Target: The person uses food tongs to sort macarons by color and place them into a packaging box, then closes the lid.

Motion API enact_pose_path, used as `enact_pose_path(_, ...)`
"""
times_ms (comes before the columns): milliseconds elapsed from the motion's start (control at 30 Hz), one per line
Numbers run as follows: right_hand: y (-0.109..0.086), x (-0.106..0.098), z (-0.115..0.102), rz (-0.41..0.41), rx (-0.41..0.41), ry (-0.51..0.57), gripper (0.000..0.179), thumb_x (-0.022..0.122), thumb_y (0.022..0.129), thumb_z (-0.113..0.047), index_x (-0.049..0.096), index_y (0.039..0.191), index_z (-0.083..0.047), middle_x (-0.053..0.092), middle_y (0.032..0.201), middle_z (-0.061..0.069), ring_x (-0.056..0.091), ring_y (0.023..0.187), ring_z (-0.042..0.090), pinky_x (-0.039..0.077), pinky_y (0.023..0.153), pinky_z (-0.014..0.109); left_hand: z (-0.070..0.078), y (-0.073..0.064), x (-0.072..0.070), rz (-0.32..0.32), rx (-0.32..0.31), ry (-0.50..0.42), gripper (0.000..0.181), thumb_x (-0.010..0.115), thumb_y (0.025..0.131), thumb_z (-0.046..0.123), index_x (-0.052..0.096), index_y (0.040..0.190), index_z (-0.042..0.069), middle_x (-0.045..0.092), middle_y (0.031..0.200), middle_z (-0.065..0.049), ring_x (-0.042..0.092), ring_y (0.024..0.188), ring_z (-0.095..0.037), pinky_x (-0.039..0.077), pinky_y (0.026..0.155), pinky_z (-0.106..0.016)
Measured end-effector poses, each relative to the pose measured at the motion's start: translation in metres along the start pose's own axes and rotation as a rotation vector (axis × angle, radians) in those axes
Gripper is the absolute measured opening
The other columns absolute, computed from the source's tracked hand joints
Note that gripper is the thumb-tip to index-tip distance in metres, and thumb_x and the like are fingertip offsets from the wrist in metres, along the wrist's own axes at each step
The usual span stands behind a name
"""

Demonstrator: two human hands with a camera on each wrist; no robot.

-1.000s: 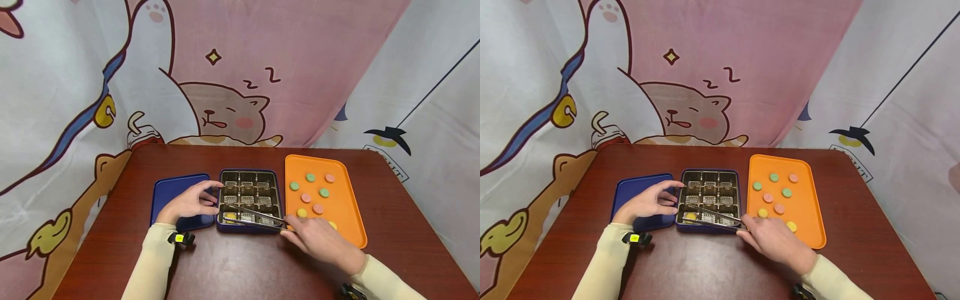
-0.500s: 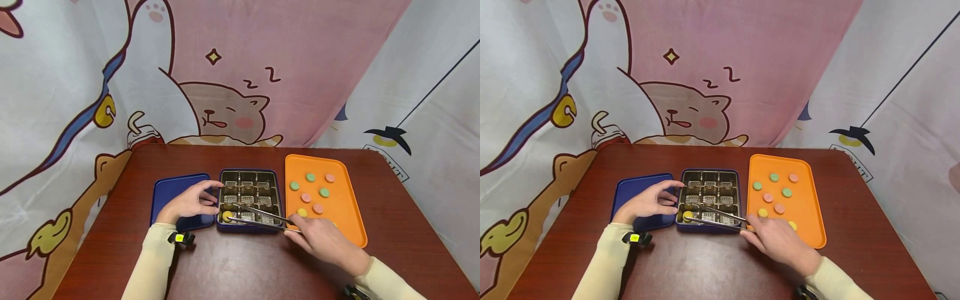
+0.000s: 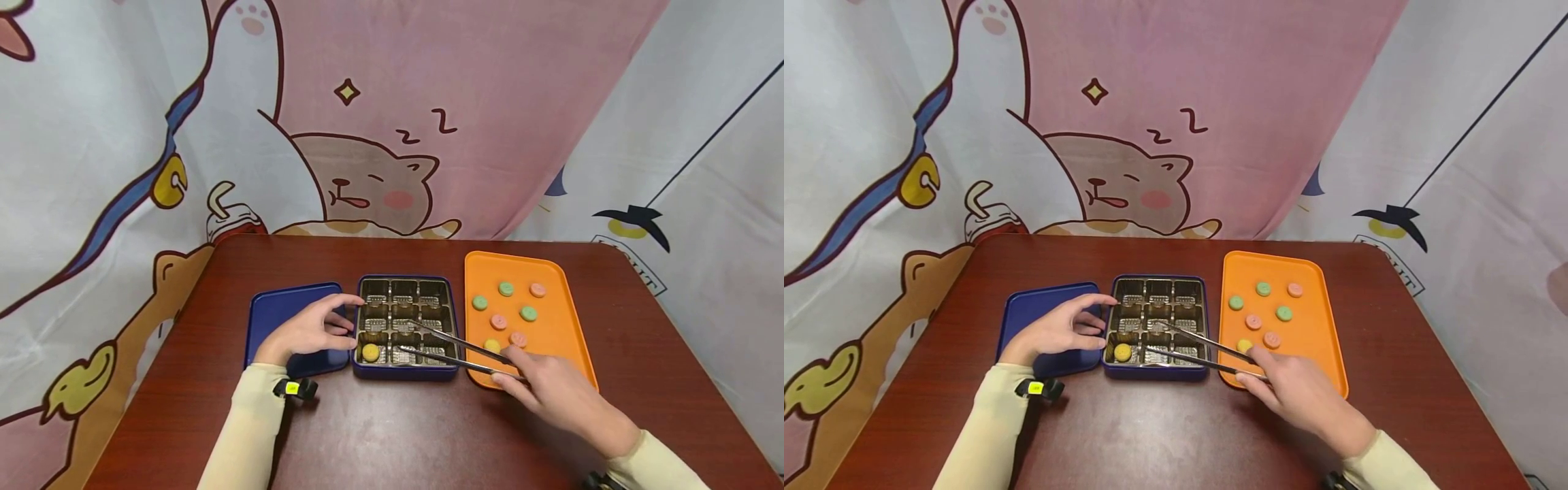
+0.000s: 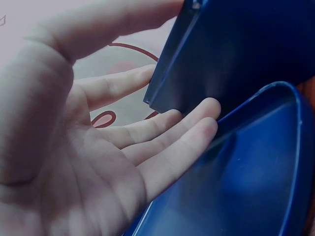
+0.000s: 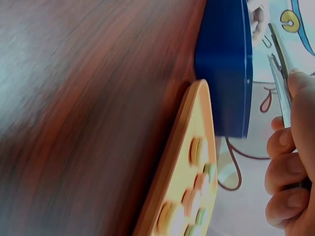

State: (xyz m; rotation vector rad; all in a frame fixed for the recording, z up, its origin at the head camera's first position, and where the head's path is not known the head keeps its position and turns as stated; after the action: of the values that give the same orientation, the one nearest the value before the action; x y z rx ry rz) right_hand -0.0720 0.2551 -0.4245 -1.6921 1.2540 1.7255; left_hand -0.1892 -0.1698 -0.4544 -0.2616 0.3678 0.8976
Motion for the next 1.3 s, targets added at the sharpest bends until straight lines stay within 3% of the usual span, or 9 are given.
enact_pose_path(133,-0.011,-0.008,0.007,-0.021,0.075,-0.037,0.041,0.080,0.094,-0.038,0.067,0.125,-0.014,0.042,0.066,-0.022,0.034,0.056,-0.004,0.033,0.050,0.020,0.000,0.000,0.000,-0.002,-0.003,-0.002,0.074,0.087,0.089,0.020,0.051,0.154,0.015,0.044,0.160,-0.010,0.067,0.121,-0.030,0.058,0.102,-0.048)
enact_pose_path(367,-0.032,-0.017,0.022,0.009,0.137,-0.065,0.027,0.083,0.091,-0.034,0.060,0.099,-0.020,0.032,0.063,-0.022,0.029,0.053,-0.005,0.027,0.048,0.020,-0.001,0.001,0.000,0.002,-0.010,-0.001,0.074,0.087,0.089,0.022,0.052,0.153,0.017,0.043,0.160,-0.009,0.067,0.121,-0.030,0.058,0.101,-0.047)
enact_pose_path(700,-0.057,-0.027,0.040,0.010,0.232,-0.097,0.029,0.084,0.090,-0.032,0.057,0.096,-0.023,0.030,0.063,-0.021,0.028,0.053,-0.003,0.025,0.047,0.021,-0.001,0.000,0.001,0.003,-0.015,0.003,0.074,0.087,0.089,0.020,0.051,0.154,0.016,0.044,0.160,-0.010,0.067,0.121,-0.030,0.058,0.101,-0.048)
enact_pose_path(1033,-0.073,-0.024,0.054,-0.022,0.306,-0.106,0.030,0.083,0.091,-0.034,0.055,0.095,-0.024,0.030,0.061,-0.019,0.026,0.052,-0.002,0.024,0.046,0.022,-0.001,0.001,0.000,0.006,-0.006,0.008,0.074,0.087,0.089,0.020,0.051,0.154,0.015,0.044,0.160,-0.010,0.068,0.121,-0.030,0.058,0.101,-0.048)
enact_pose_path(1300,-0.084,-0.022,0.058,-0.093,0.389,-0.110,0.028,0.077,0.097,-0.040,0.056,0.095,-0.022,0.032,0.058,-0.015,0.027,0.050,0.001,0.025,0.045,0.024,0.001,0.000,0.000,0.003,-0.011,0.002,0.076,0.087,0.089,0.019,0.050,0.154,0.013,0.043,0.160,-0.011,0.067,0.121,-0.030,0.058,0.102,-0.048)
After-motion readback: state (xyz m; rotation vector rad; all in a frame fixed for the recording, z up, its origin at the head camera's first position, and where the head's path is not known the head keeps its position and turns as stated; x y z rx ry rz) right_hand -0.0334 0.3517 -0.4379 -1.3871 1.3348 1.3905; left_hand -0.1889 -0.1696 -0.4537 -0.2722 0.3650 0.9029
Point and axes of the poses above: each hand's wrist, its own y-axis towards the middle knuckle, its own x-axis out of the palm, z = x × y, the point moved 1 cm from there along y, towards the middle knuckle
